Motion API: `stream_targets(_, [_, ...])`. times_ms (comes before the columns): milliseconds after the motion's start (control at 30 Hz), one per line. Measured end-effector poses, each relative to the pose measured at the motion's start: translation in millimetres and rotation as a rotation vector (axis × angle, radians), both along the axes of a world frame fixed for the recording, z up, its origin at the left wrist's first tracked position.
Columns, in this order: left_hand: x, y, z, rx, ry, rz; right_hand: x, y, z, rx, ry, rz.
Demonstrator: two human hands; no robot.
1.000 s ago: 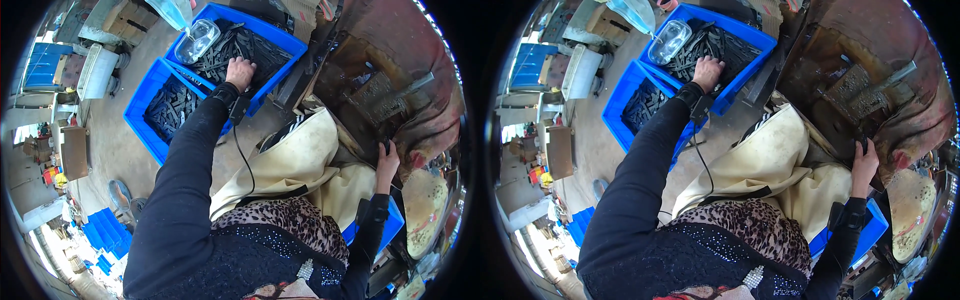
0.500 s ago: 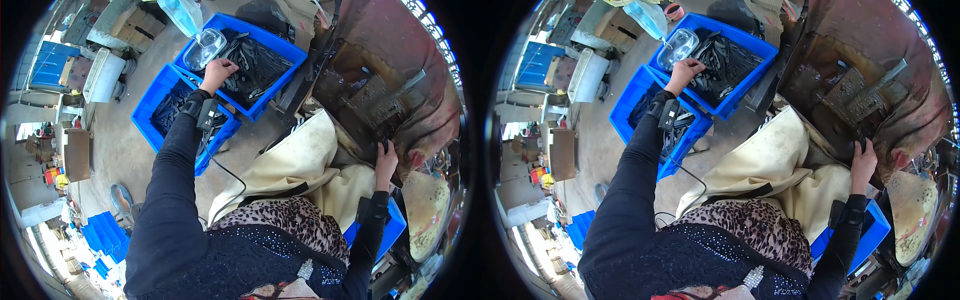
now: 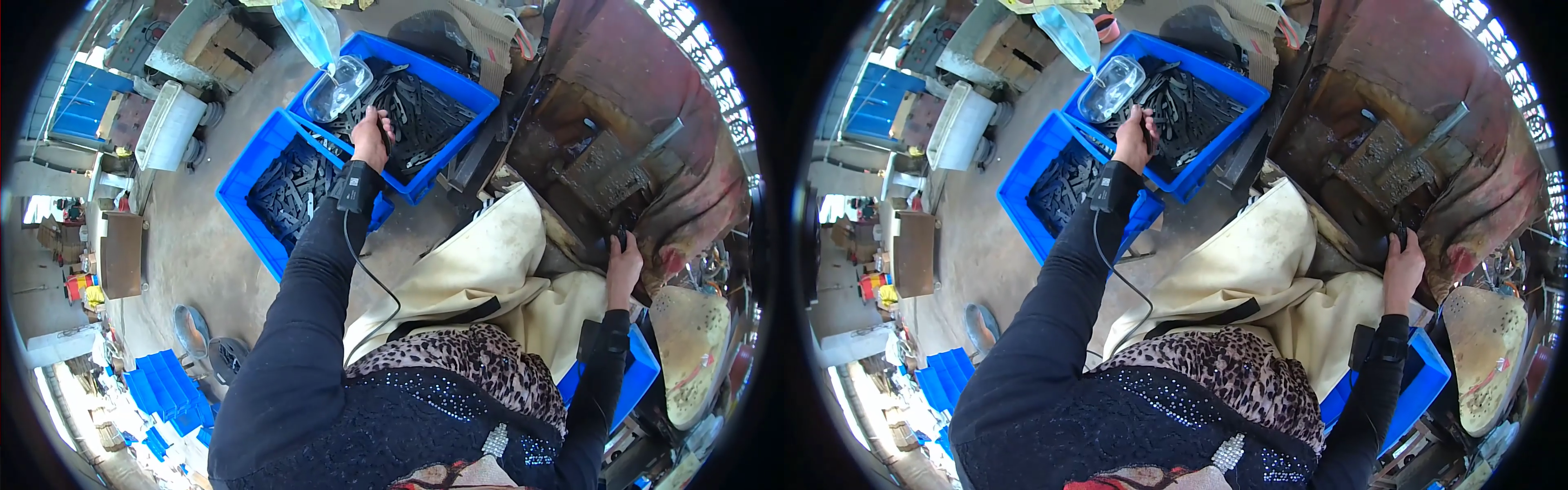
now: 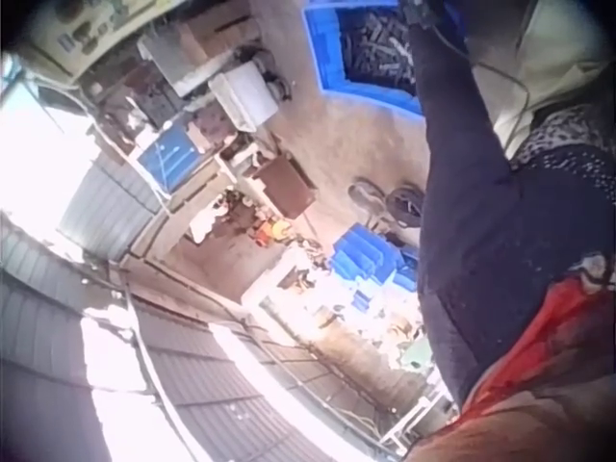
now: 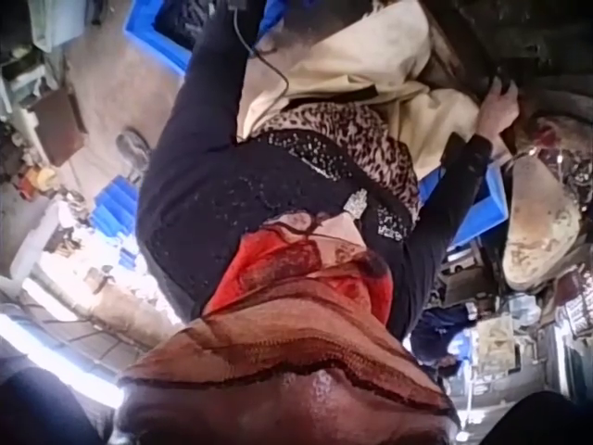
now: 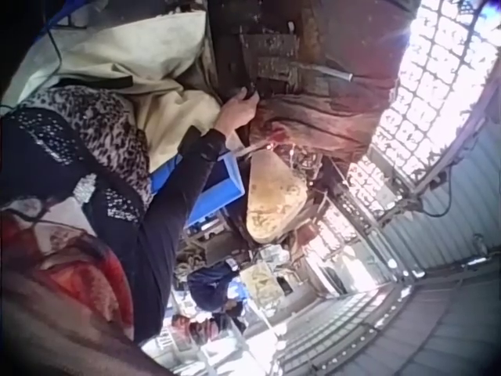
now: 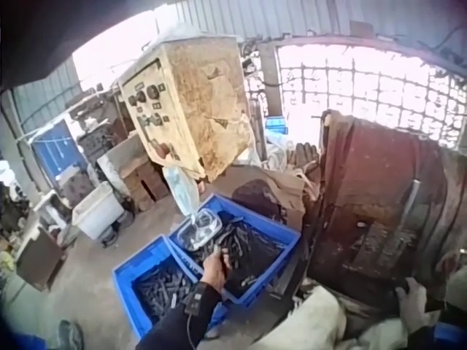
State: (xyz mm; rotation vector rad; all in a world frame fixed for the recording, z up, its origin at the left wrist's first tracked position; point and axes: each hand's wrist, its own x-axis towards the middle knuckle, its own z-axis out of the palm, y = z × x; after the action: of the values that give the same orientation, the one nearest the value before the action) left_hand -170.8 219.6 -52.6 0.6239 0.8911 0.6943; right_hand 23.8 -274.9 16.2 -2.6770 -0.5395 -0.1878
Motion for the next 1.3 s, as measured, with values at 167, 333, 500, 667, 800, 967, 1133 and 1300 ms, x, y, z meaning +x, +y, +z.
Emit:
stream_targets(167, [16.4,-8.8,3.9,-0.383,-0.097,-0.075,-1.9,0.2,3.8,0.003,-0.007,-0.007])
stream_targets(333, [24.7,-36.0,31.4,-0.571,-0.303,-0.532,-2.4,1.1,7.0,0.021,0.012,-0.057])
stream_targets(500, [42.5,-92.0,91.0,-0.198,-0.22,-0.585,-2.6,-4.6,4.9,0.047,0.024,-0.084])
stream_targets(667, [48.8,-111.2,81.1,-0.211,-0.04,-0.723,1.2,-5.8,0.2,0.088,0.005,-0.11])
stream_targets(800, [64.5,-136.9,85.6,-0.368,-0.164,-0.578,23.5,-24.8,-15.0,0.723,0.368,-0.13])
stream_targets(967, [85.4,-183.7,119.5,-0.233,-0.216,-0.614,20.0,-44.3,5.5,1.389,0.769,-0.096])
stream_targets(1133, [113.8,-245.3,138.8,-0.096,-0.187,-0.712,28.0,-46.5,-6.2,1.188,0.838,0.054])
stream_targets(1300, [125.7,-279.1,135.3,-0.033,-0.325,-0.982,30.3,-42.6,-3.0,0.879,1.023,0.024])
